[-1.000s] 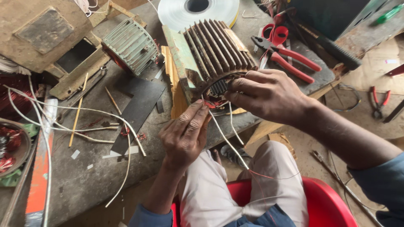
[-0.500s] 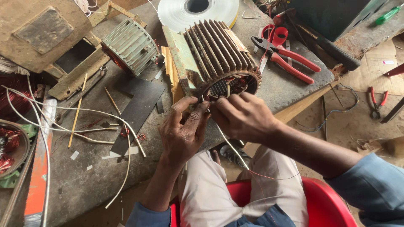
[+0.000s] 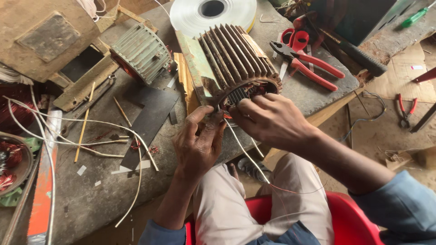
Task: The person works on a disassembled electric motor stator on a cluttered workbench, feeding and pressing white insulated wire into the stator slots by hand. They use pliers to grip and pull the wire tight and scissors to trim, continuing to seat the windings around the stator.
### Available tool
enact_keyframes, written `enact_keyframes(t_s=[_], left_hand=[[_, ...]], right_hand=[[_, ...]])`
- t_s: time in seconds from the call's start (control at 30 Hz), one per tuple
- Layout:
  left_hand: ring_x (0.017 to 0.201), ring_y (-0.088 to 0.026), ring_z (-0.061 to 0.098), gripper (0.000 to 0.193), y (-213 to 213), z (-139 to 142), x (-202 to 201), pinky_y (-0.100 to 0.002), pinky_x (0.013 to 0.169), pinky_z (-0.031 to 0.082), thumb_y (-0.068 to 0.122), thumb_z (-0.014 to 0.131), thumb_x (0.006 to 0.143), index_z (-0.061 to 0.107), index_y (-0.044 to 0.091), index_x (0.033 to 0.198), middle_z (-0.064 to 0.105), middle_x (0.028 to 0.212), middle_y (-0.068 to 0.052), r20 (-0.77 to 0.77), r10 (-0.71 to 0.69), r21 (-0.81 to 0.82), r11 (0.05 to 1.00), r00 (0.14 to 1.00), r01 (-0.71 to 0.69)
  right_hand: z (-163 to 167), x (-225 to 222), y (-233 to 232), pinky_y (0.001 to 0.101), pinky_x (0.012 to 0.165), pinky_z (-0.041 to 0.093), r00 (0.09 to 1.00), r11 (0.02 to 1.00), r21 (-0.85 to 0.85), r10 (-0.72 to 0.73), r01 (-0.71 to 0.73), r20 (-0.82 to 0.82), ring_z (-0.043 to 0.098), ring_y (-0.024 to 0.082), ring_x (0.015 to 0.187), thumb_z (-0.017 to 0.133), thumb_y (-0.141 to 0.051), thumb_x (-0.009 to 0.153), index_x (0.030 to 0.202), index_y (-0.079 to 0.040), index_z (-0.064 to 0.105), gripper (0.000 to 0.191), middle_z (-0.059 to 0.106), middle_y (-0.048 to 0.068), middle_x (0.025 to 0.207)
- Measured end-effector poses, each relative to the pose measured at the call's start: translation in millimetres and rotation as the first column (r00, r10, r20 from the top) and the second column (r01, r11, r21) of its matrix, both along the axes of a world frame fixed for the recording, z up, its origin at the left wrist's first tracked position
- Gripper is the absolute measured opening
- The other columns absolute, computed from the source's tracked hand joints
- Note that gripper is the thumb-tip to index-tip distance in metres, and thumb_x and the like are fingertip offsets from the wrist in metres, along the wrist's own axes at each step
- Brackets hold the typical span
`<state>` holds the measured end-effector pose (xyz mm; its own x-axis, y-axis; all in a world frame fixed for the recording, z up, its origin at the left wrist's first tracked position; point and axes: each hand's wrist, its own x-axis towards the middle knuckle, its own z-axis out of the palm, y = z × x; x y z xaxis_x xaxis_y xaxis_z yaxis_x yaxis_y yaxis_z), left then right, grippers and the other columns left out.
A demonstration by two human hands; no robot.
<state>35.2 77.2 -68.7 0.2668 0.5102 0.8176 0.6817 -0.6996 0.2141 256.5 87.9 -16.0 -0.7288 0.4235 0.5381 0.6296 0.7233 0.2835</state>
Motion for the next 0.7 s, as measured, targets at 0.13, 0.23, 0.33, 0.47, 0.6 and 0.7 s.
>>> enact_keyframes(t_s=[0.13,0.23,0.33,0.47,0.6,0.7], left_hand=[[0.091,-0.018,0.069,0.035,-6,-9,11,-0.031,0.07,0.058,0.027,0.082,0.096,0.073,0.015,0.128,0.057,0.132,-0.013,0.027,0.098,0.046,0.994,0.995,-0.099],[0.086,-0.017,0.064,0.035,-8,-14,22,-0.031,0.067,0.053,0.029,0.085,0.096,0.075,0.015,0.126,0.056,0.132,-0.017,0.065,0.177,0.051,0.982,0.982,-0.181],[0.095,-0.022,0.058,0.034,-8,-15,29,-0.036,0.077,0.051,0.029,0.086,0.096,0.076,0.016,0.126,0.056,0.129,-0.016,0.073,0.223,0.084,0.97,0.972,-0.229],[0.12,-0.032,0.055,0.03,0,-14,31,-0.044,0.098,0.047,0.028,0.084,0.095,0.077,0.016,0.122,0.054,0.129,-0.016,0.059,0.232,0.132,0.962,0.971,-0.238],[0.12,-0.032,0.053,0.024,6,-17,30,-0.045,0.101,0.046,0.029,0.084,0.097,0.079,0.015,0.116,0.055,0.129,-0.013,0.091,0.217,0.142,0.963,0.972,-0.228],[0.121,-0.03,0.052,0.021,9,-20,30,-0.043,0.101,0.045,0.031,0.084,0.098,0.08,0.017,0.113,0.055,0.129,-0.01,0.092,0.223,0.153,0.96,0.971,-0.235]], right_hand=[[-2,12,-20,0.0308,0.063,0.052,0.912,0.998,-0.061,-0.055,0.034,-0.407,0.067,0.016,0.078,0.08,-0.016,0.091,0.109,-0.008,0.075,0.021,0.068,0.006,0.098],[-13,14,-25,0.0279,0.059,0.054,0.758,0.934,-0.354,-0.262,0.044,-0.597,0.069,0.013,0.068,0.083,-0.016,0.091,0.102,-0.006,0.075,0.018,0.073,0.006,0.091],[-26,6,-17,0.0229,0.055,0.053,0.602,0.792,-0.603,-0.439,-0.091,-0.667,0.069,0.006,0.065,0.081,-0.015,0.09,0.104,-0.004,0.075,0.018,0.077,0.003,0.088],[-33,-7,-5,0.0201,0.069,0.058,0.407,0.762,-0.527,-0.375,-0.377,-0.833,0.068,0.0,0.081,0.079,-0.011,0.095,0.105,-0.002,0.073,0.015,0.077,0.001,0.094],[-28,-12,-5,0.0231,0.059,0.052,0.46,0.846,-0.51,-0.396,-0.152,-0.795,0.064,0.005,0.068,0.086,-0.012,0.09,0.101,-0.002,0.074,0.019,0.077,0.004,0.085],[-26,-9,-4,0.025,0.062,0.055,0.565,0.944,-0.33,-0.263,-0.018,-0.782,0.07,0.009,0.072,0.087,-0.014,0.089,0.107,-0.003,0.072,0.025,0.075,0.006,0.094]])
